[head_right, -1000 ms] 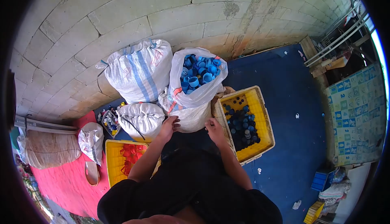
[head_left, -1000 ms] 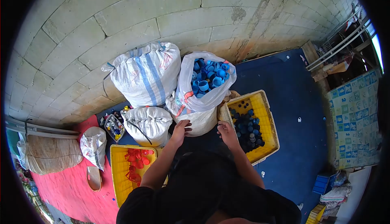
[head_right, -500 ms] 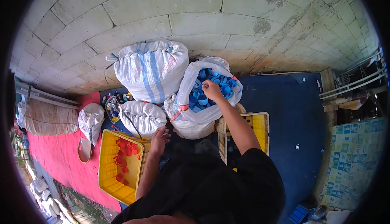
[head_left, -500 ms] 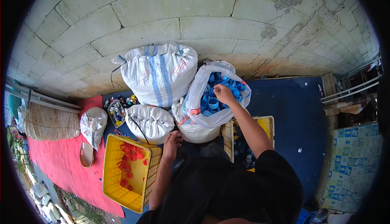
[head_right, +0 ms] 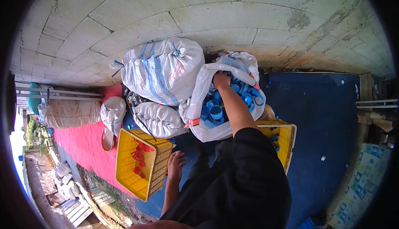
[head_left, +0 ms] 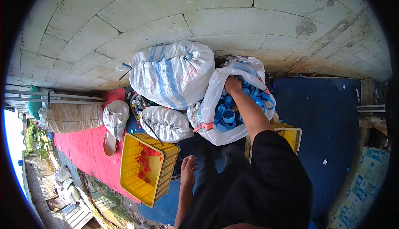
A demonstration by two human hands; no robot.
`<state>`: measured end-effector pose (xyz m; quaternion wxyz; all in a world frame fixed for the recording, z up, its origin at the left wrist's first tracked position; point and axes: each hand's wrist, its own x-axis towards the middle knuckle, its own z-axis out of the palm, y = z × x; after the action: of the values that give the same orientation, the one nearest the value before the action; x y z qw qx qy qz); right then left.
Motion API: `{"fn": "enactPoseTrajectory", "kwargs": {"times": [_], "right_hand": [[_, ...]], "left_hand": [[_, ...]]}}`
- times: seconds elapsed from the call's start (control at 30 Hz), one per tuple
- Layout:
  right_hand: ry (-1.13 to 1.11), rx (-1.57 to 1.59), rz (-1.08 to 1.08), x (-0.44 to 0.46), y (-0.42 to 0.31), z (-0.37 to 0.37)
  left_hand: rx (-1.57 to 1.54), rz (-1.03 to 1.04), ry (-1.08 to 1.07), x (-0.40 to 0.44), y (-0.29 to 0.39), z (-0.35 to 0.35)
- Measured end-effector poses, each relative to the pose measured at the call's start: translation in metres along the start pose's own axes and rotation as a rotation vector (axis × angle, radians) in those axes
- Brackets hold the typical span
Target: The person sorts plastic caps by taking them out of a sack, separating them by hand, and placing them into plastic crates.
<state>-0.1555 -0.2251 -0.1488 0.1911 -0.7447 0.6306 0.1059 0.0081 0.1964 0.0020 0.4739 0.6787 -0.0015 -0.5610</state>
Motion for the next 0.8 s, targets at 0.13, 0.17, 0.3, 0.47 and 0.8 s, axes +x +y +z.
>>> {"fn": "enactPoseTrajectory", "kwargs": {"times": [0.13, 0.17, 0.3, 0.47, 0.8], "right_hand": [[-0.075, 0.108, -0.071, -0.008, 0.004, -0.013], [-0.083, 0.186, -0.119, -0.018, 0.002, -0.017], [0.049, 0.383, -0.14, -0.096, -0.016, -0.03], [0.415, 0.648, -0.227, -0.183, -0.027, -0.018], [0.53, 1.001, 0.051, -0.266, -0.026, -0.055]], "left_hand": [[0.009, -0.018, -0.043, 0.003, -0.006, 0.019], [0.011, -0.012, -0.065, 0.006, -0.005, 0.023], [0.049, 0.037, -0.158, 0.021, 0.026, 0.047], [0.141, 0.189, -0.322, 0.062, 0.074, 0.064], [0.373, 0.324, -0.827, 0.105, 0.118, 0.106]]}}
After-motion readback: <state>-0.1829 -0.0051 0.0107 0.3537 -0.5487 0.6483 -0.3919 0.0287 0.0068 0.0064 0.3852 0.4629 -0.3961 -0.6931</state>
